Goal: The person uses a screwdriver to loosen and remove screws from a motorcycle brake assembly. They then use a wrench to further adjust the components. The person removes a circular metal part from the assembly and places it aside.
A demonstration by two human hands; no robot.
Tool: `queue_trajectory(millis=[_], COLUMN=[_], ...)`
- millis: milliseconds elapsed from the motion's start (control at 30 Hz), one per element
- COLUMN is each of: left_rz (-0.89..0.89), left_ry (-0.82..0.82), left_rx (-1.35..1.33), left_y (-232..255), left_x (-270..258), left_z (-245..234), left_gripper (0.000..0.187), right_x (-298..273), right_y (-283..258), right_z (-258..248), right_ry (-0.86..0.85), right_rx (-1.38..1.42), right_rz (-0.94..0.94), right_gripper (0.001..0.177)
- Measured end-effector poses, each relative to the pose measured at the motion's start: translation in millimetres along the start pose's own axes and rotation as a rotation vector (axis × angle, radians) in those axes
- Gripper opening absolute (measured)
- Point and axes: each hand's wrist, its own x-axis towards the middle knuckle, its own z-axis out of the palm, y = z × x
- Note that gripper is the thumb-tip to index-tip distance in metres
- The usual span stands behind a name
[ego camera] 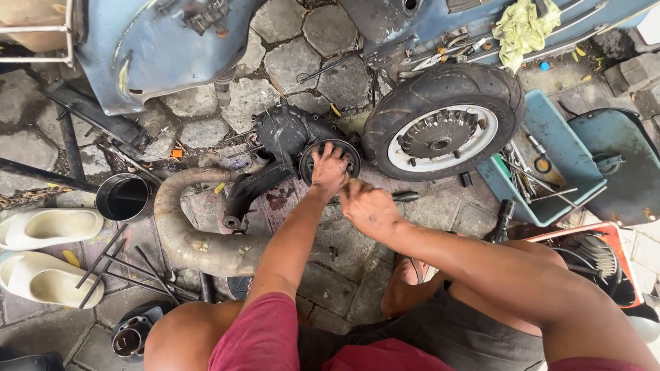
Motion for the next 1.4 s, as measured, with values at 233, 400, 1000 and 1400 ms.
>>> queue_trajectory(millis=[233,400,1000,1400], left_rz=[0.017,-0.176,0.057,-0.148], left_ry=[0.136,0.184,0.05,0.121], left_rx=[0.0,-0.161,0.045,-0.936], left_y=[-21.6,-10.3,-11.4,20.4], left_x=[-8.8,-3.4,7.7,49.8], left_z=[29.7,55.0,0.6,-36.1], left_gripper=[0.031,0.027,0.026,0.014], right_x=[7.5,9.7,35.8,8.9], right_y=[-6.0,-8.0,52.9,204.5], right_z=[0.1,10.9,-105.2,-109.7], right_ry=[0.059,-0.041,-0.449,0.114], right_rx=[-0.122,-0.159,0.101,0.855], right_rz=[-0.113,-0.027,0.073,0.703], right_gripper=[0.03,0.034,0.033,0.036])
